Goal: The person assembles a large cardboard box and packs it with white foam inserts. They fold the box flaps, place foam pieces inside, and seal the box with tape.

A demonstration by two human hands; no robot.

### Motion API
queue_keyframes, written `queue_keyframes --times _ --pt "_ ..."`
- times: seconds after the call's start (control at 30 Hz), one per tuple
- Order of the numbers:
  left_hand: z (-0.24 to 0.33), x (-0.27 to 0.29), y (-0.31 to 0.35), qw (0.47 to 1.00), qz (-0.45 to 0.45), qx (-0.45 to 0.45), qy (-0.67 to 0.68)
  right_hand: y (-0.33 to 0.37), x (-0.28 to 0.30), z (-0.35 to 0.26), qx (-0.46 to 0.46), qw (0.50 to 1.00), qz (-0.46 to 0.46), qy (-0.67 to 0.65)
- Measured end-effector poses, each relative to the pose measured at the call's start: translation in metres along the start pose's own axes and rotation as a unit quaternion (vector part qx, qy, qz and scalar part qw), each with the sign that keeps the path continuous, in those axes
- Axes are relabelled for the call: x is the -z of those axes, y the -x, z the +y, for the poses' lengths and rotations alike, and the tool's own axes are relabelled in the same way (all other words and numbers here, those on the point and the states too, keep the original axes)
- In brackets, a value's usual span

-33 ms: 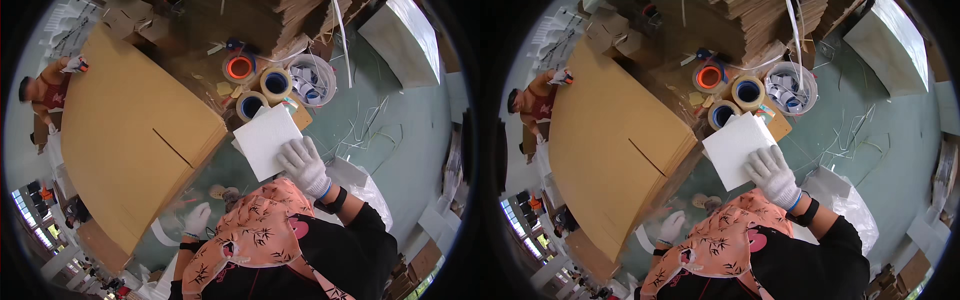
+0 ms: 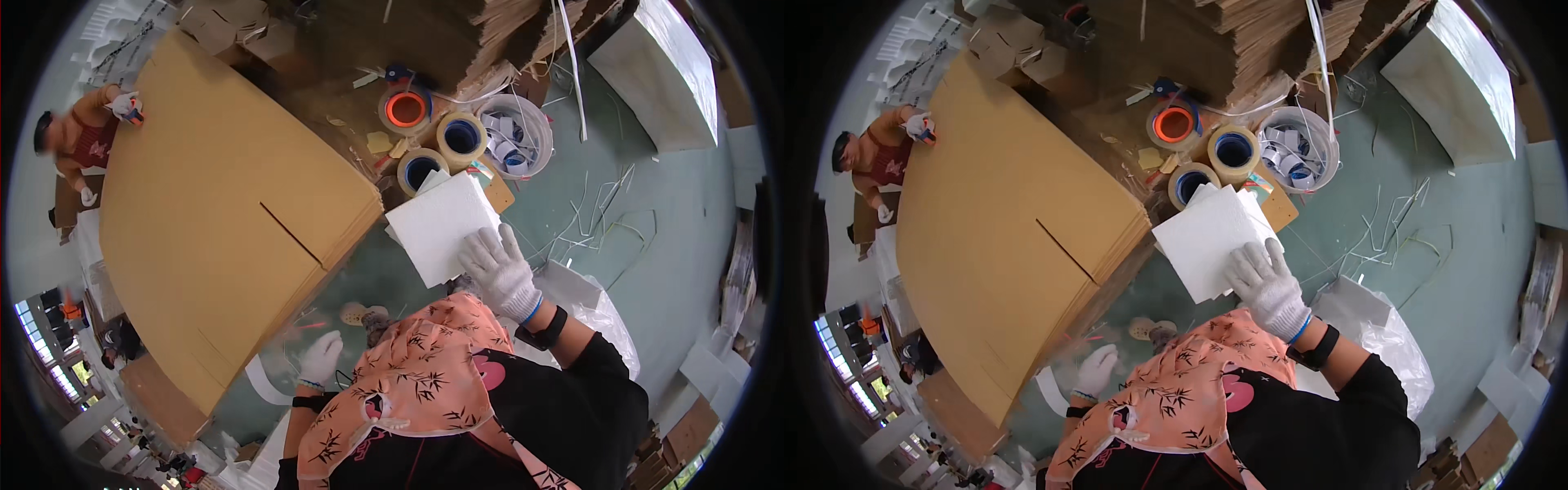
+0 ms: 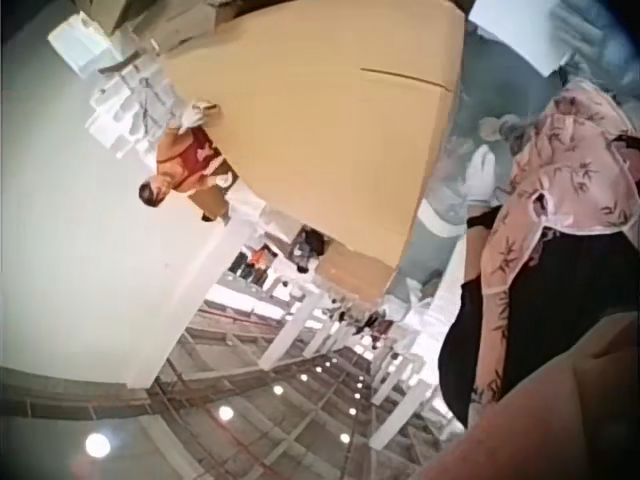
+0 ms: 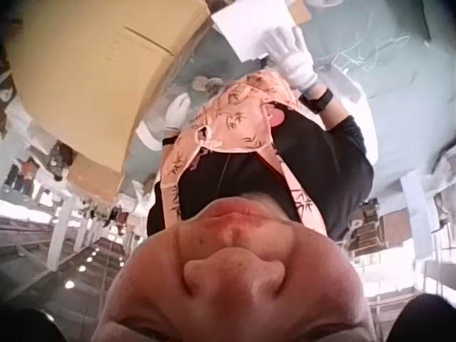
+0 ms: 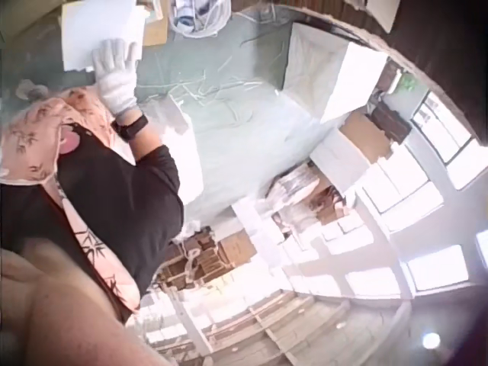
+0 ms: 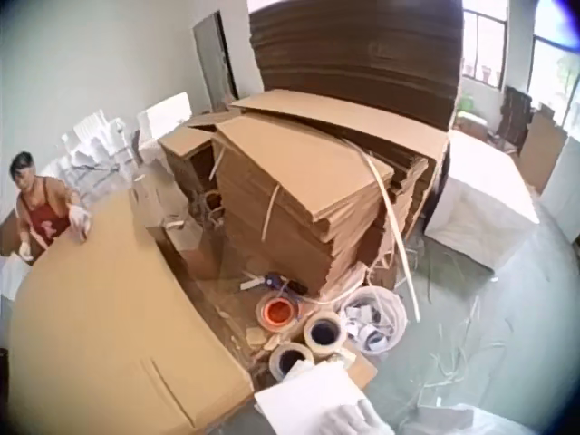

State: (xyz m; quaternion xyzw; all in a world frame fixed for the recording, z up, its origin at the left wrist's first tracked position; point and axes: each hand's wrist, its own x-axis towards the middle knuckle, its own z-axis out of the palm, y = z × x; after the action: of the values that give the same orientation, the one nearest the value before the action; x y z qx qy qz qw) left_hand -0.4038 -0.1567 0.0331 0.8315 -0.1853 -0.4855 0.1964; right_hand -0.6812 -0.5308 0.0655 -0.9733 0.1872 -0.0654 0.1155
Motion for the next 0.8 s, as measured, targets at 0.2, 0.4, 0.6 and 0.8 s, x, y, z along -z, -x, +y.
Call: queue_keyframes --times 0.2,0.4,0.6,0.8 --pt "-0.181 0.085 0.036 0.947 0.15 0.055 0.277 -0.059 0.041 -0.102 -0.071 0.994 -0.011 0.081" --pt "-0.315 0.199 0.077 0.722 0.518 0.145 0.435 -0.171 -0.007 -0.286 0.12 0.99 0.034 -0.063" --pt "-0.357 0.278 0.127 0.602 0.568 0.124 0.548 -0.267 -0.084 -0.548 0.408 0.891 -0.086 -0.179" --pt "-0.314 0.276 0.16 0.692 0.561 0.352 0.288 -0.275 -0.118 -0.626 0.559 0.814 -0.147 -0.057"
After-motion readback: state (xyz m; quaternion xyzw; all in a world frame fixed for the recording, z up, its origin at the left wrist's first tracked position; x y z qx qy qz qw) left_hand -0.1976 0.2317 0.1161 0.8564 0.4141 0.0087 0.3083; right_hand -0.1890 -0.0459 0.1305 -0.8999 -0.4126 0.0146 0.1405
